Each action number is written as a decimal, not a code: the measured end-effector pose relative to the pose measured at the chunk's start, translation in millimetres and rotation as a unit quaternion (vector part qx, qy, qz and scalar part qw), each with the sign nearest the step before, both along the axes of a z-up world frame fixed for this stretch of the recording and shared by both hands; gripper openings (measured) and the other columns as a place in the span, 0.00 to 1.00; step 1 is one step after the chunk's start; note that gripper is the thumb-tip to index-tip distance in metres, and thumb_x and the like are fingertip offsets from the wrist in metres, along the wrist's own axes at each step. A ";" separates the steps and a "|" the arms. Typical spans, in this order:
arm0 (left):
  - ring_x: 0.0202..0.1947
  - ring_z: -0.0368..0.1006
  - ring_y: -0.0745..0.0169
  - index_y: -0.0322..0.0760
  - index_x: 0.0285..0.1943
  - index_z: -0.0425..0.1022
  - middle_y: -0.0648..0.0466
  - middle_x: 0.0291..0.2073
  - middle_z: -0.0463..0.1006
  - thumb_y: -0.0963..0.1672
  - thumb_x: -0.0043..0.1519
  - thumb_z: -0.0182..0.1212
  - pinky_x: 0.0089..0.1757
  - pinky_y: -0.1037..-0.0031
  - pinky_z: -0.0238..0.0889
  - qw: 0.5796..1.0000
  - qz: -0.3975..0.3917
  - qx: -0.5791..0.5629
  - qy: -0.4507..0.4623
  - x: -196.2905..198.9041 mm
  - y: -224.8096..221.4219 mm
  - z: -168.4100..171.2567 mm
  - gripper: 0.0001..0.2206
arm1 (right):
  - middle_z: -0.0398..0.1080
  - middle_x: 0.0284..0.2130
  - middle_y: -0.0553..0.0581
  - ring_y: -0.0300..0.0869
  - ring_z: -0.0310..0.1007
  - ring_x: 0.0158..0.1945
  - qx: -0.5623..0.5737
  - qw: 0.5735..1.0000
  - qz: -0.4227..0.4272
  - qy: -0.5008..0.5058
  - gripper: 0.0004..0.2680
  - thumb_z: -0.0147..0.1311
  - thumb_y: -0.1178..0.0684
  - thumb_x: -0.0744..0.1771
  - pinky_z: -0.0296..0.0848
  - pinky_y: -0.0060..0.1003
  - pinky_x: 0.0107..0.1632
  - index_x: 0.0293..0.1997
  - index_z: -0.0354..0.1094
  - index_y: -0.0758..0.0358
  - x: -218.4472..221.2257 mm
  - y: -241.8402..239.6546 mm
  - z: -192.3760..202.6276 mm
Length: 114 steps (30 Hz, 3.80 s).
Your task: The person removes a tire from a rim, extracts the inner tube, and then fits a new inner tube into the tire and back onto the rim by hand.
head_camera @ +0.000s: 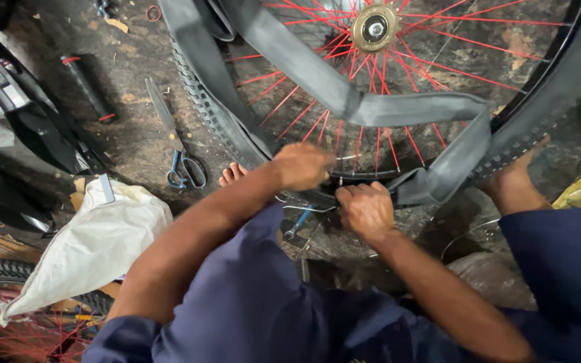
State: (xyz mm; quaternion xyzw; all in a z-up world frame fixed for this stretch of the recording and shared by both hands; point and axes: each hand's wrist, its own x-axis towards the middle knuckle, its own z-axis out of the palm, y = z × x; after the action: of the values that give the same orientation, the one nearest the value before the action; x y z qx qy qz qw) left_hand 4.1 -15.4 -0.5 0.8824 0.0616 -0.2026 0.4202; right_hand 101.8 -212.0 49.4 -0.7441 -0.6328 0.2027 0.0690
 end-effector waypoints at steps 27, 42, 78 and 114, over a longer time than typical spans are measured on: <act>0.41 0.80 0.42 0.36 0.41 0.81 0.43 0.37 0.82 0.45 0.54 0.66 0.44 0.57 0.72 0.995 -0.033 0.070 0.057 9.9 -20.7 -2.1 0.10 | 0.67 0.24 0.53 0.48 0.69 0.32 0.088 0.995 -0.045 0.024 0.07 0.62 0.55 0.55 0.62 0.47 0.39 0.27 0.65 0.57 -5.2 -9.5 -10.7; 0.50 0.76 0.40 0.34 0.44 0.82 0.39 0.44 0.81 0.45 0.55 0.67 0.51 0.56 0.69 0.990 -0.057 0.080 0.104 17.0 15.4 13.7 0.12 | 0.62 0.28 0.55 0.50 0.67 0.34 0.120 0.992 -0.023 -0.020 0.08 0.59 0.57 0.55 0.61 0.47 0.37 0.29 0.63 0.57 -1.4 15.8 -30.6; 0.40 0.74 0.48 0.40 0.39 0.75 0.47 0.32 0.78 0.54 0.50 0.71 0.54 0.52 0.52 0.959 0.064 0.272 -0.047 -57.8 22.0 28.0 0.19 | 0.78 0.41 0.59 0.58 0.78 0.44 -0.289 0.944 -0.138 0.073 0.07 0.59 0.52 0.62 0.74 0.52 0.49 0.41 0.78 0.50 87.8 -118.8 -69.6; 0.31 0.77 0.49 0.41 0.34 0.75 0.48 0.25 0.80 0.50 0.53 0.63 0.56 0.53 0.55 0.940 0.080 0.316 -0.105 -69.8 10.1 15.6 0.11 | 0.78 0.30 0.63 0.52 0.79 0.34 -0.069 0.960 -0.041 0.268 0.04 0.62 0.60 0.61 0.75 0.44 0.39 0.35 0.77 0.63 23.6 125.9 -46.9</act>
State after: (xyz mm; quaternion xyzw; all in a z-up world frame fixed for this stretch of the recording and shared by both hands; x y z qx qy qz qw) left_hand -65.7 -5.3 15.1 0.9782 0.1482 -0.0452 0.1384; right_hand 125.3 -86.1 2.5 -0.6910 -0.5445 0.4348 0.1923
